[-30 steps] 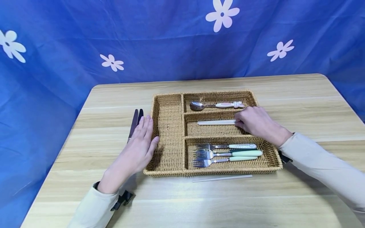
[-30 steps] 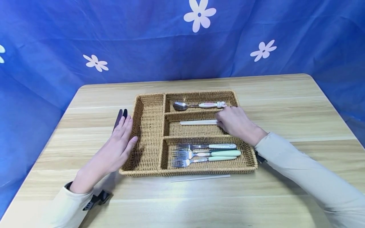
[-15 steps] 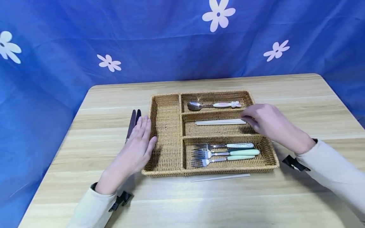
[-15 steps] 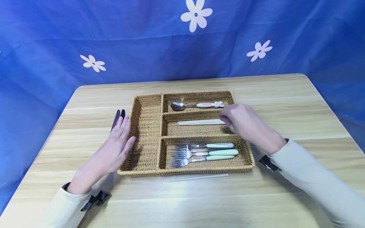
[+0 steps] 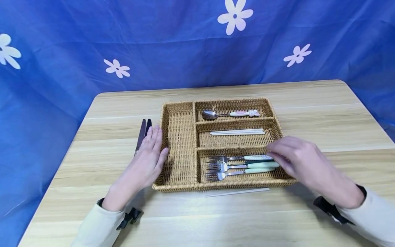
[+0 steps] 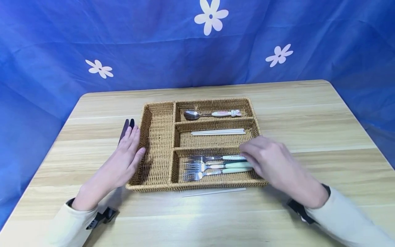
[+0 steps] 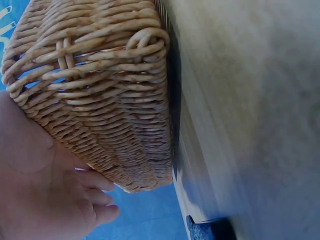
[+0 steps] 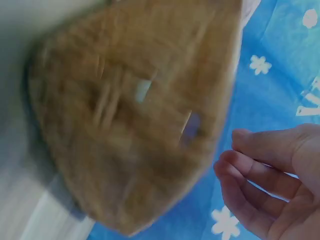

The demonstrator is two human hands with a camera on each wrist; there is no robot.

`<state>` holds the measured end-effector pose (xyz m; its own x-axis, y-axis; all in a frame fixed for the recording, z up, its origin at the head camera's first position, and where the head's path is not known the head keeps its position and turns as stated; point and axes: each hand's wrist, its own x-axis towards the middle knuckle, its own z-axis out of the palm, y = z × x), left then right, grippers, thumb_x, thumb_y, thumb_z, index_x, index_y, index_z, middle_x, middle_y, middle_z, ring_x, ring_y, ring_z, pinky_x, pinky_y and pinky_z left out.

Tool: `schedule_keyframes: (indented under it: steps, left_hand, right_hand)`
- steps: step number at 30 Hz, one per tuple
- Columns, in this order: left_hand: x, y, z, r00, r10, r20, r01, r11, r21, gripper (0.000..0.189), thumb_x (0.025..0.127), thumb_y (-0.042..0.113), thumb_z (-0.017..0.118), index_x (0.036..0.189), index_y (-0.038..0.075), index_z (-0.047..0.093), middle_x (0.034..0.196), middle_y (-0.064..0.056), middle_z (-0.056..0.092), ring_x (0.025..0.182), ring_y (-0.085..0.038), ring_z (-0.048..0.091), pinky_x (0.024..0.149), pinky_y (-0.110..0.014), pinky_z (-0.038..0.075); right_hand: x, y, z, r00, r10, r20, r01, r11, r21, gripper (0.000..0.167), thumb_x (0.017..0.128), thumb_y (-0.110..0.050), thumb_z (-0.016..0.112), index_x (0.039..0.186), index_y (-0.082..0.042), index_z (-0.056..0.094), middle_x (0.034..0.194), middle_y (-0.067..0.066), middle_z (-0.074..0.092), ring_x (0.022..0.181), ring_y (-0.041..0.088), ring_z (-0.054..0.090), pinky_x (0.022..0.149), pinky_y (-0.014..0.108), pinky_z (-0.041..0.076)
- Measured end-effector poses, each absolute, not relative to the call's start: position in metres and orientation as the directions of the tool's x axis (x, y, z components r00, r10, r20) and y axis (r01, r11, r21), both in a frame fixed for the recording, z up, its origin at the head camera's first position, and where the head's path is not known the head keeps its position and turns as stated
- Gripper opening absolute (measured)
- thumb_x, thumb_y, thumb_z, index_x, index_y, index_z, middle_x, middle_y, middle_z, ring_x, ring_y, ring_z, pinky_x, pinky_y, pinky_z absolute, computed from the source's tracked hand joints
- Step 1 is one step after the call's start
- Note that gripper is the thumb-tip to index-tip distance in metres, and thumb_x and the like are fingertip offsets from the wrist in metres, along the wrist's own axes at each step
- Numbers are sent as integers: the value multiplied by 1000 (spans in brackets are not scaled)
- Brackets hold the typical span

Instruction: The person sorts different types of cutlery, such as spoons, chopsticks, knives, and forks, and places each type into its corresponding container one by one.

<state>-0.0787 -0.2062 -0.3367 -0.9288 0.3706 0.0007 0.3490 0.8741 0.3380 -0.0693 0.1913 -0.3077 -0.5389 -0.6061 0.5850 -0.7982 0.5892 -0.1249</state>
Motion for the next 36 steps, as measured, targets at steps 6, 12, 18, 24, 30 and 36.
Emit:
schedule_keyframes:
  steps: [6,12,18,24,30,36]
  left_hand:
    - [-78,-206,-337,-930,368,0,345,873,345,63,106,29,27,149,-10,1,157,-22,-9,145,-33,-12,119,-47,-3]
    - [-78,-206,-337,-930,367,1,345,874,341,63,106,28,28,149,-10,1,157,-22,-9,145,-33,-12,119,-47,-2]
    - [-78,-205,-334,-929,370,-9,352,892,284,64,106,29,28,149,-10,0,157,-20,-13,144,-32,-15,119,-49,0]
    - [-78,-204,-333,-929,370,-23,351,898,266,64,106,30,26,149,-10,-1,157,-19,-14,144,-31,-16,119,-49,0]
    - [-78,-205,-333,-926,375,-41,352,899,262,64,106,30,25,149,-9,-3,156,-20,-15,144,-31,-17,119,-48,-2]
    - [-78,-204,-333,-927,373,-32,353,900,257,64,106,29,26,149,-9,-2,157,-20,-14,144,-32,-15,119,-46,-6]
  right_hand:
    - [-29,175,-313,-486,-626,610,-820,567,-72,46,106,-26,35,90,-4,73,84,3,70,74,18,66,66,34,57]
    - [-10,167,-318,-481,-630,610,-805,593,-22,45,106,-17,31,91,-5,71,86,0,67,78,16,64,71,36,56]
    - [3,162,-326,-438,-665,605,-828,560,16,45,106,-11,30,92,-2,72,89,3,69,81,18,65,74,36,57]
    - [10,155,-343,-431,-709,559,-844,536,28,49,105,-6,24,93,-1,71,89,4,69,78,15,65,67,30,58]
    - [13,149,-358,-477,-749,459,-834,551,32,39,90,2,32,98,3,70,92,11,70,80,20,67,70,34,58]
    - [14,145,-360,-535,-750,389,-815,579,-5,37,76,2,46,105,6,68,97,15,70,85,25,67,75,38,58]
